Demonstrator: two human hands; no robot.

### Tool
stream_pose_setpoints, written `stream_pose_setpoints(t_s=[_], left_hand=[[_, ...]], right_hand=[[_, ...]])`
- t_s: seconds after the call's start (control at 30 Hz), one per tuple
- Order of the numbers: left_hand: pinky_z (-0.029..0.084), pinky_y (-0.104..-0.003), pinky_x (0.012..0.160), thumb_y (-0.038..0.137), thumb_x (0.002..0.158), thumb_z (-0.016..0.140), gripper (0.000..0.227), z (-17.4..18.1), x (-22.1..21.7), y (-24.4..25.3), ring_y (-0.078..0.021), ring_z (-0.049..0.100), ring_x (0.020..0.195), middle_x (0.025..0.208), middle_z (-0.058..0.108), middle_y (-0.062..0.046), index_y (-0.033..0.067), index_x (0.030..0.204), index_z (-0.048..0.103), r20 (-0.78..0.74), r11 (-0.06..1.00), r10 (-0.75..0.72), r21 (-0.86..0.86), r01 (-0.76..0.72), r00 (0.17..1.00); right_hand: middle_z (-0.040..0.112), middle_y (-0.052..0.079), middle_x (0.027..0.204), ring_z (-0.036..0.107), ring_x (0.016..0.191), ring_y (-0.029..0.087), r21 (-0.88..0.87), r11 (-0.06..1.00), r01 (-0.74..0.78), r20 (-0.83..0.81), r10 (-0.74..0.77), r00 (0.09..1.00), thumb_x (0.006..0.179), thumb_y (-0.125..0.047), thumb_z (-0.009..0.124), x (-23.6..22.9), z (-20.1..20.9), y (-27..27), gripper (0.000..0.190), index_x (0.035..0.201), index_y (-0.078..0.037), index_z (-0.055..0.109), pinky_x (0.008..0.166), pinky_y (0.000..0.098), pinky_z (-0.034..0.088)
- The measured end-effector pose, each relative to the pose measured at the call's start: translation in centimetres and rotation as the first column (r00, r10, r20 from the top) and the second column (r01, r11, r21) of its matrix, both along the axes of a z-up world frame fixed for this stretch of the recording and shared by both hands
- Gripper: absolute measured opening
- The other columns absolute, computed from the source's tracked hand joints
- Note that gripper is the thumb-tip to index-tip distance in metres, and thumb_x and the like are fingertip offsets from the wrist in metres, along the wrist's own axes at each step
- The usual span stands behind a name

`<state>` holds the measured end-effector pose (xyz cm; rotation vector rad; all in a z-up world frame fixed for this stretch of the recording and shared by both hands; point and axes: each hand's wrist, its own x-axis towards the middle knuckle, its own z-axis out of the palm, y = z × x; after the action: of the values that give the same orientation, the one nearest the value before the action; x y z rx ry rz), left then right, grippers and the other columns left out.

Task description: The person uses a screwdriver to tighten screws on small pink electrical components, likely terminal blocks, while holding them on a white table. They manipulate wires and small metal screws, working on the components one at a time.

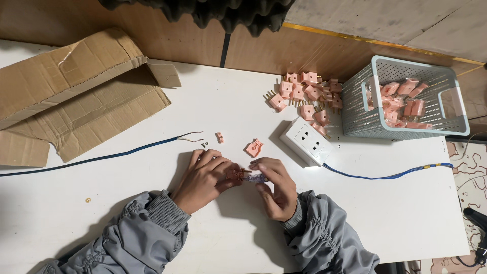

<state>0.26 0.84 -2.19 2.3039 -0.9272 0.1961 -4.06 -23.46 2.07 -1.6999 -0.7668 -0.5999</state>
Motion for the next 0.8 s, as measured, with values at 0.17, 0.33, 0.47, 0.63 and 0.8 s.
stream_pose_setpoints(t_s=[0.17, 0.33, 0.47, 0.63, 0.8], left_hand=[[0.044, -0.045, 0.104, 0.050, 0.098, 0.086, 0.037, -0.2, 0.0, -0.2, -0.0184, 0.063, 0.116, 0.104, 0.076, 0.006, 0.0250, 0.123, 0.076, 0.054, 0.999, 0.016, -0.030, -0.015, 0.998], [0.045, -0.046, 0.101, 0.051, 0.098, 0.087, 0.040, -0.1, 0.1, -0.3, -0.0185, 0.064, 0.112, 0.102, 0.074, 0.007, 0.0254, 0.125, 0.074, 0.088, 0.997, 0.028, -0.071, -0.021, 0.996], [0.046, -0.044, 0.101, 0.057, 0.100, 0.084, 0.039, -0.3, 0.1, -0.3, -0.0178, 0.065, 0.111, 0.098, 0.073, 0.007, 0.0257, 0.121, 0.074, 0.088, 0.996, 0.051, -0.075, -0.044, 0.995], [0.046, -0.045, 0.100, 0.055, 0.099, 0.085, 0.042, 0.0, 0.1, -0.4, -0.0172, 0.065, 0.111, 0.099, 0.074, 0.008, 0.0286, 0.128, 0.072, 0.083, 0.996, 0.046, -0.074, -0.040, 0.996], [0.046, -0.044, 0.102, 0.056, 0.099, 0.085, 0.041, 0.1, 0.2, -0.3, -0.0160, 0.065, 0.112, 0.098, 0.074, 0.009, 0.0285, 0.127, 0.073, 0.067, 0.997, 0.039, -0.064, -0.035, 0.997]], right_hand=[[0.072, 0.029, 0.110, 0.078, 0.107, 0.048, 0.026, 1.000, 0.013, -0.001, -0.013, 1.000, 0.106, 0.003, 0.066, 0.2, 0.4, 0.1, 0.044, 0.149, 0.014, 0.063, 0.097, 0.0660, 0.061], [0.068, 0.026, 0.113, 0.074, 0.109, 0.045, 0.038, 0.998, 0.050, -0.048, -0.049, 0.998, 0.103, 0.003, 0.073, 0.0, -1.6, -1.4, 0.041, 0.142, 0.010, 0.069, 0.098, 0.0670, 0.061], [0.070, 0.030, 0.112, 0.077, 0.110, 0.047, 0.067, 0.998, 0.021, -0.037, -0.018, 0.999, 0.108, 0.006, 0.059, 0.4, -0.8, -1.2, 0.042, 0.149, 0.016, 0.062, 0.101, 0.0661, 0.061], [0.069, 0.029, 0.112, 0.076, 0.110, 0.045, 0.046, 0.997, 0.065, -0.021, -0.064, 0.998, 0.106, 0.001, 0.067, 0.3, -0.9, -1.3, 0.041, 0.144, 0.016, 0.067, 0.102, 0.0664, 0.060], [0.070, 0.029, 0.119, 0.074, 0.118, 0.047, 0.038, 0.998, 0.043, -0.028, -0.042, 0.999, 0.105, -0.001, 0.070, 0.4, -1.0, -1.5, 0.039, 0.142, 0.012, 0.070, 0.105, 0.0695, 0.059]])
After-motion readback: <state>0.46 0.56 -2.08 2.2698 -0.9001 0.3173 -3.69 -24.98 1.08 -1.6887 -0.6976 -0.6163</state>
